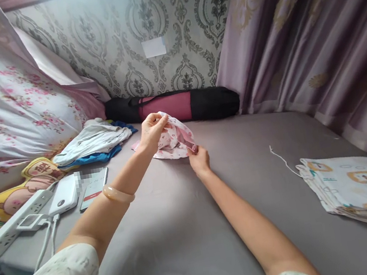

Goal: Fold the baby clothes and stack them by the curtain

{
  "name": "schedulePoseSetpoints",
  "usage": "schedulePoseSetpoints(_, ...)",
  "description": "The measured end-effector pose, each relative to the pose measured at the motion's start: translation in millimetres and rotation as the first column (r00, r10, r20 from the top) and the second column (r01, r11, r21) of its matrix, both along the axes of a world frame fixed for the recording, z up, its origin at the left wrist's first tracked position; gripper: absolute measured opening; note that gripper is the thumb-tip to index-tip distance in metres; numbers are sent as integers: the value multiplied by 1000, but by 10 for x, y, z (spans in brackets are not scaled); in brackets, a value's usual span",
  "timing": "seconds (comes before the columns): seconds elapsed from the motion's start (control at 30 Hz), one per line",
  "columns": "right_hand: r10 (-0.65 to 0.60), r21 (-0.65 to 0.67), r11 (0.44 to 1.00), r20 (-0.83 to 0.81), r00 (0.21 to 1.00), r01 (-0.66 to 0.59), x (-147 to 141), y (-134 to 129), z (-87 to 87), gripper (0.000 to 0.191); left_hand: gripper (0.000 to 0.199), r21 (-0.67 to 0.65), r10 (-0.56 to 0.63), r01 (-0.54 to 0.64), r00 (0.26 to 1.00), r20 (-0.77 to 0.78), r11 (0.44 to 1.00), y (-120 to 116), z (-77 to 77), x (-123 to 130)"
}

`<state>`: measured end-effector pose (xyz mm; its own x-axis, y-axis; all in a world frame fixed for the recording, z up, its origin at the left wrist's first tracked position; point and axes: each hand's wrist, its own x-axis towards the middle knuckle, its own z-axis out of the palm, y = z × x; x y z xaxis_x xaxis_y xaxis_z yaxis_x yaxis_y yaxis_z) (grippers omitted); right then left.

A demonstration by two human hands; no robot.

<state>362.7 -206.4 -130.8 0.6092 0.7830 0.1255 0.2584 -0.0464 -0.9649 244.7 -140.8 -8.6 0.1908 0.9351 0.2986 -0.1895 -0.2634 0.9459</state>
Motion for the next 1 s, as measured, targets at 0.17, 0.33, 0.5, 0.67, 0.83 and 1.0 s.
schedulePoseSetpoints(0.17,71,48,996,-40,997,-69,355,-205,246,30,22,60,171,-166,981,-90,984,110,-153,-154)
schedulePoseSetpoints(0.33,284,65,959,-186,941,-276,525,-433,625,27,18,137,303,-288,947,-104,948,144,-259,-224)
schedulePoseSetpoints(0.5,502,-3,848,-312,806,-530,636,-638,965,27,23,0,108,-108,994,-27,994,107,-249,-253)
schedulePoseSetpoints(0.67,460,-102,844,-369,808,-527,792,-819,1188,39,36,-45,-54,53,998,-21,998,-4,-199,-295)
schedulePoseSetpoints(0.83,582,-213,753,-227,781,-623,933,-942,1320,50,38,-15,-263,267,935,-237,964,-66,-223,-493)
schedulePoseSetpoints(1.0,534,-271,811,-17,845,-518,988,-937,1208,44,37,-103,-439,437,804,-401,894,-51,-341,-654)
